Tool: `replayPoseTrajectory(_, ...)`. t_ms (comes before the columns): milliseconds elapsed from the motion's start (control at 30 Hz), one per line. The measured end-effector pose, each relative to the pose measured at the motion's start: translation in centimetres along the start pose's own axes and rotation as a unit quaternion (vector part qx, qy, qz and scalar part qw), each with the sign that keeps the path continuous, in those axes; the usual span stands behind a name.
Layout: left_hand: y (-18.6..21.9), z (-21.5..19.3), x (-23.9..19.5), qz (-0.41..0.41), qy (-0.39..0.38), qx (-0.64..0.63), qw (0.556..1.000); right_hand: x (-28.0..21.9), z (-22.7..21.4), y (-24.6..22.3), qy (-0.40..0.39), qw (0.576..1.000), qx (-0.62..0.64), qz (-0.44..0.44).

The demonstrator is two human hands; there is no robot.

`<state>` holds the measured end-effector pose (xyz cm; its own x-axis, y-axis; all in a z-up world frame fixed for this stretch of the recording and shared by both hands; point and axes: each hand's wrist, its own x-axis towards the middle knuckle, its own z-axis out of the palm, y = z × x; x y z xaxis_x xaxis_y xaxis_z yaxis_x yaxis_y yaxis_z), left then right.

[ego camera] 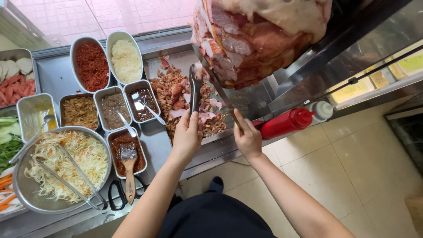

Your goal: Slicing meat from a vertical rotisserie and organizing sandwich ingredients.

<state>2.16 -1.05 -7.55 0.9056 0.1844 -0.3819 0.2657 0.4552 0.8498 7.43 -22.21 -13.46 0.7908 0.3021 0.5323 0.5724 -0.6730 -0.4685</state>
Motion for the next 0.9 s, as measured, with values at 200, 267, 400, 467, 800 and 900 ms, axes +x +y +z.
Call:
replayPoseTrajectory(200,-1.0,-0.1,-0.4,-0.023,0.000,-0.008,1.000,1.6,0.7,-0.1,-0.025,0.999,-0.039,0.010)
replayPoseTrajectory(267,-1.1,0.1,-0.6,-0.027,0.001,-0.007,1.000,3.2,1.2,-1.0,-0.016,1.000,-0.023,-0.008)
replayPoseTrajectory(400,-1.8,-0.5,-0.1,-0.043,0.018,0.001,0.999,-0.2,0.9,0.1,-0.029,0.998,-0.058,-0.006)
replayPoseTrajectory(467,-2.5,-1.2,-0.2,-0.048,0.021,-0.002,0.999,-3.6,0.2,1.2,-0.045,0.995,-0.088,0.013)
replayPoseTrajectory(800,-1.4,-3.1,-2.1,-0.048,0.064,0.020,0.997,-2.8,-2.0,-3.4,-0.017,0.997,-0.069,0.022)
replayPoseTrajectory(900,2.4,-2.1,-3.9,-0.030,0.032,-0.024,0.999,0.1,-2.7,-5.5,0.042,0.999,-0.004,0.005)
